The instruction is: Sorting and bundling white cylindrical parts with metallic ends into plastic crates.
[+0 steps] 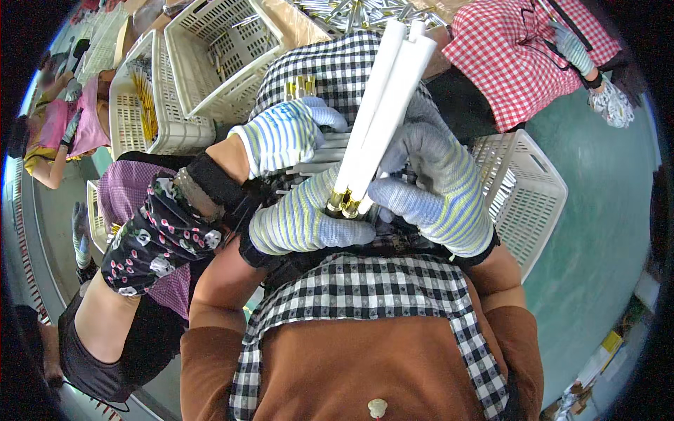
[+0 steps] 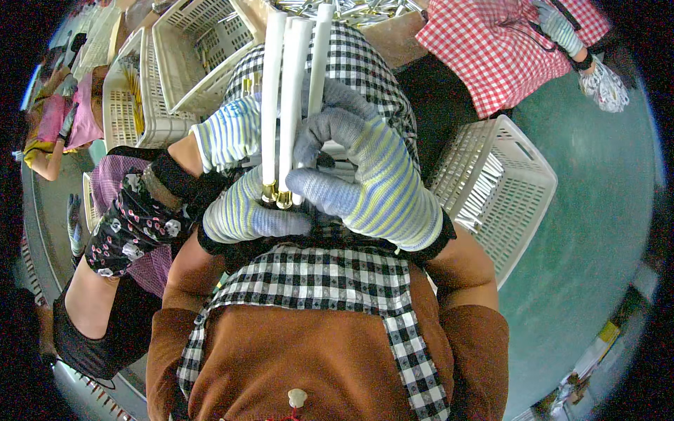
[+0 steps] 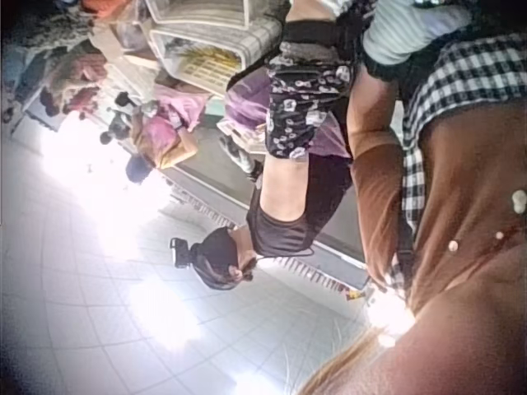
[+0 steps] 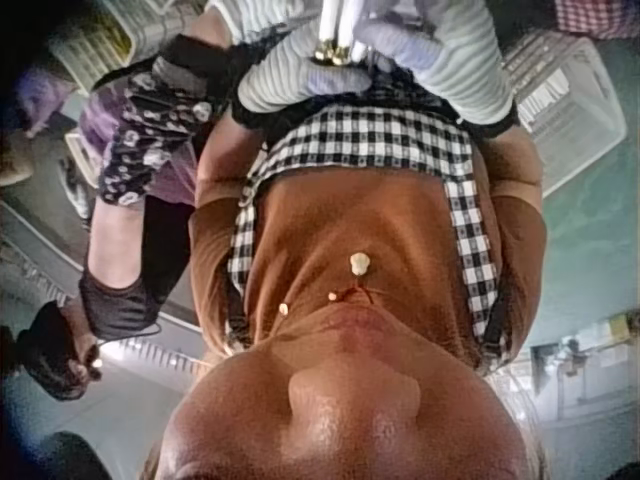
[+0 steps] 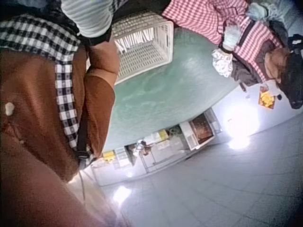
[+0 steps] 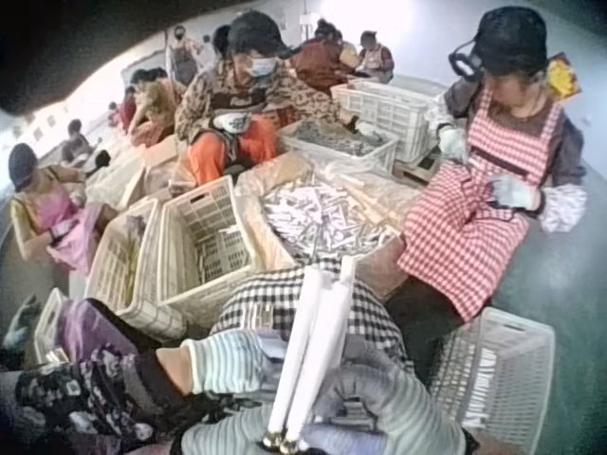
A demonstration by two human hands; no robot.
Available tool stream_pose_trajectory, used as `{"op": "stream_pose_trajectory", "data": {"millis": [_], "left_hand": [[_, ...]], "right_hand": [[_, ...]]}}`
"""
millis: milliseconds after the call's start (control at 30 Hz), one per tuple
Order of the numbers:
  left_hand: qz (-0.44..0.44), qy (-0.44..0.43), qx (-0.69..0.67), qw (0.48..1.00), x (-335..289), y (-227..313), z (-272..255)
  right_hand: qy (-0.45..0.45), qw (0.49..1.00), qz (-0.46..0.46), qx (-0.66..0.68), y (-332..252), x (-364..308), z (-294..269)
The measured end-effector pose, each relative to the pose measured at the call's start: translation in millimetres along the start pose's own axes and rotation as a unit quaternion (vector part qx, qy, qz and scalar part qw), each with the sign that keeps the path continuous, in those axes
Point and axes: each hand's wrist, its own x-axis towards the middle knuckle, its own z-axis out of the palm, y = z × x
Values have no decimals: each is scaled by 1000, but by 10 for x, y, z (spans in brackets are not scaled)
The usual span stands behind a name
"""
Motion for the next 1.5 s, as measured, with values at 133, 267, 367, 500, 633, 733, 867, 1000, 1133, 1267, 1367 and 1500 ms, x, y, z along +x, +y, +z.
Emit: {"op": "stream_pose_trajectory", "data": {"millis": [133,267,367,500,633,733,867,1000,1133,1267,1367,1500], "left_hand": [[-14,31,-32,999,-12,-99,25],[-8,63,-111,992,12,-101,26],[92,103,-129,982,84,-8,51],[124,161,-141,969,110,-87,33],[238,255,-146,926,75,53,18],[347,249,-162,890,32,185,-110],[341,244,-179,890,-115,271,-122],[321,199,-137,916,-109,258,-79],[198,101,-168,960,-139,201,-145],[-14,-90,-247,965,49,17,-105],[-189,-160,-188,951,160,52,-18],[-207,-182,-79,958,255,184,-80]], "right_hand": [[-20,995,54,76,-49,-101,35],[9,998,24,48,0,-148,42],[-32,991,-2,-126,-57,-200,-51],[-48,988,138,-43,-112,-293,-54],[38,991,123,-44,-103,-359,-97],[134,977,164,5,-120,-379,-140],[134,973,189,-23,60,-443,-221],[49,967,102,-228,290,-536,-283],[24,928,33,-370,166,-424,-290],[-58,976,122,172,61,-284,-108],[-133,965,125,191,95,-110,-29],[-47,925,147,348,253,-77,73]]}}
